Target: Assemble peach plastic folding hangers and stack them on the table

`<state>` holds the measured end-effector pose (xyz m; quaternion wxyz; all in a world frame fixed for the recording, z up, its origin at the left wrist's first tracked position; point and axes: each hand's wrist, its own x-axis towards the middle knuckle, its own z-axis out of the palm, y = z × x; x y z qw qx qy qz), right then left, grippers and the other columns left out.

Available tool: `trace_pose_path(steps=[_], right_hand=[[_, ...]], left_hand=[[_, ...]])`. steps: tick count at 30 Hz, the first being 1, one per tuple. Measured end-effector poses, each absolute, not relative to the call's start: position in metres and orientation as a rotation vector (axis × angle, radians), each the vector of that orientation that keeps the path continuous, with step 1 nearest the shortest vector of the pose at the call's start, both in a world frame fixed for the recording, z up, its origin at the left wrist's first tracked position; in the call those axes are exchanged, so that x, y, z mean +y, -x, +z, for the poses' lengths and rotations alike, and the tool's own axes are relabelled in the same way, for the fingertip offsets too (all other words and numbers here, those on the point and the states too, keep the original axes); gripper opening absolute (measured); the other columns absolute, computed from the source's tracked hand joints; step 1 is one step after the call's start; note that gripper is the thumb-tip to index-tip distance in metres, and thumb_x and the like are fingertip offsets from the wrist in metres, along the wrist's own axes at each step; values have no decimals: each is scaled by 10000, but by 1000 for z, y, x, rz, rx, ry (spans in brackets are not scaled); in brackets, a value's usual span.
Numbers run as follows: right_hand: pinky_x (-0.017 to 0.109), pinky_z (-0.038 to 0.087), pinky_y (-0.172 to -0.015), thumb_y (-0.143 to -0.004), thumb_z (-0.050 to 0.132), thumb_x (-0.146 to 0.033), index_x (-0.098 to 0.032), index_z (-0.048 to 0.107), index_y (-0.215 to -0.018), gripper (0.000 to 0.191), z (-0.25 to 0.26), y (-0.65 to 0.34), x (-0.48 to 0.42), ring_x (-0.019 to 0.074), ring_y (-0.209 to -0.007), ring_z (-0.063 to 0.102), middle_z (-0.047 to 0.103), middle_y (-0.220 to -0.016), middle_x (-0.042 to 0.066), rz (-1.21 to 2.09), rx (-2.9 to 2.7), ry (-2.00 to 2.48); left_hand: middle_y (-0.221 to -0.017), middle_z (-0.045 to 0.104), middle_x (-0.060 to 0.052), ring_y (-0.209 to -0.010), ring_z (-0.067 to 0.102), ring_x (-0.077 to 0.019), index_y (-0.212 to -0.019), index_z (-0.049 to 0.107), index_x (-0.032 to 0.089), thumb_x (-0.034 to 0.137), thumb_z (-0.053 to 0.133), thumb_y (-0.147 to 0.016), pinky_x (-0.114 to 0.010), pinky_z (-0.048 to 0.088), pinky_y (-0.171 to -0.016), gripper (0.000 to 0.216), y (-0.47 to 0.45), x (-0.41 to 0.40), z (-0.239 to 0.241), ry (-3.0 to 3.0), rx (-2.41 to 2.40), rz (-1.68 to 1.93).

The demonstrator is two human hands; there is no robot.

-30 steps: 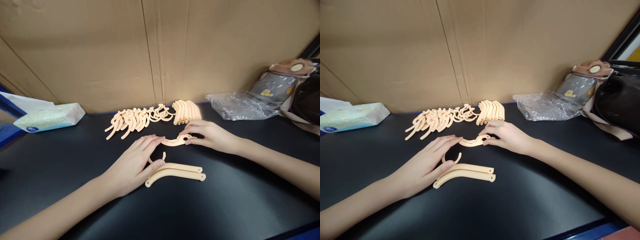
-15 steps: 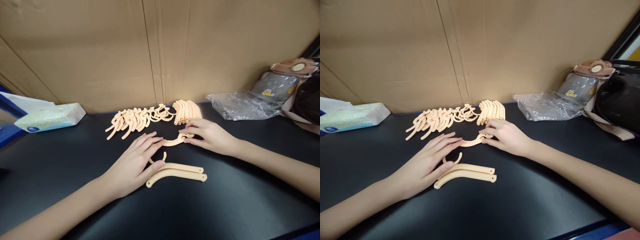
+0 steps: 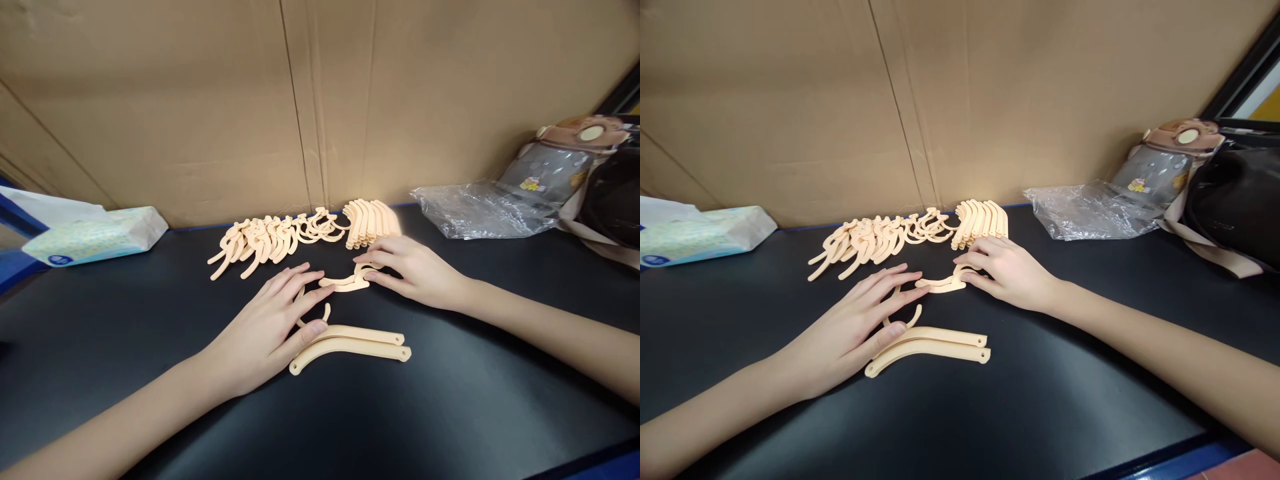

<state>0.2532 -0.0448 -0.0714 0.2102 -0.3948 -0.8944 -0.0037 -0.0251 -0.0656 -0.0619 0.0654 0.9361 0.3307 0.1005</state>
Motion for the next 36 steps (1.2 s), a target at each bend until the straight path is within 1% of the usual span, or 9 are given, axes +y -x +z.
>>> trace_pose_path(steps=[4,9,15,20,23,29,36], right_hand=[[362,454,-873,-959,461,-354,-177,628,-1165,320,-72,-253,-44,209,-973,568,627,-1029,86,-5,-2480,1096],[354,456,-857,-962,462,-326,-177,654,-1096,278,-72,-252,-45,198,-942,577,638,-999,74,5,-2451,1098],[351,458,-848,-960,466,-335,-184,656,-1079,271,-74,-252,-44,203,-943,584,643,-995,67,12,-2423,1127],[356,450,-871,-958,472,-327,-185,634,-1122,271,-75,-252,-43,207,-986,579,650,-1043,62,18,-2403,1121],[360,455,-859,-960,467,-335,-188,635,-1122,276,-76,-253,-42,208,-975,580,652,-1035,63,21,-2402,1131],[368,453,-882,-972,431,-313,-187,632,-1121,280,-74,-253,-43,211,-995,586,655,-1052,74,26,-2404,1125],[370,454,-867,-955,466,-313,-200,641,-1083,245,-74,-252,-44,216,-978,592,664,-1039,71,19,-2395,1097]], left_hand=[[-1476,389,-44,-1412,231,-274,-1424,387,275,412,337,-991,-499,294,-1125,456,25,-64,-62,-2825,968,278],[-1478,399,-34,-1416,229,-275,-1428,381,279,417,355,-986,-499,276,-1138,464,26,-64,-61,-2823,954,287],[-1490,389,-29,-1420,222,-265,-1427,384,275,437,346,-988,-493,284,-1136,469,25,-66,-60,-2810,965,262],[-1497,380,-24,-1421,226,-262,-1426,385,280,432,350,-987,-478,281,-1142,466,24,-64,-61,-2801,955,273],[-1502,370,-28,-1423,223,-263,-1429,380,281,432,353,-986,-479,281,-1141,468,24,-64,-61,-2801,939,268],[-1482,404,-37,-1406,263,-259,-1399,432,273,454,322,-991,-472,288,-1139,459,23,-69,-61,-2763,995,369],[-1477,410,-32,-1402,271,-265,-1393,439,285,454,332,-988,-476,298,-1134,451,22,-70,-61,-2752,1003,392]])
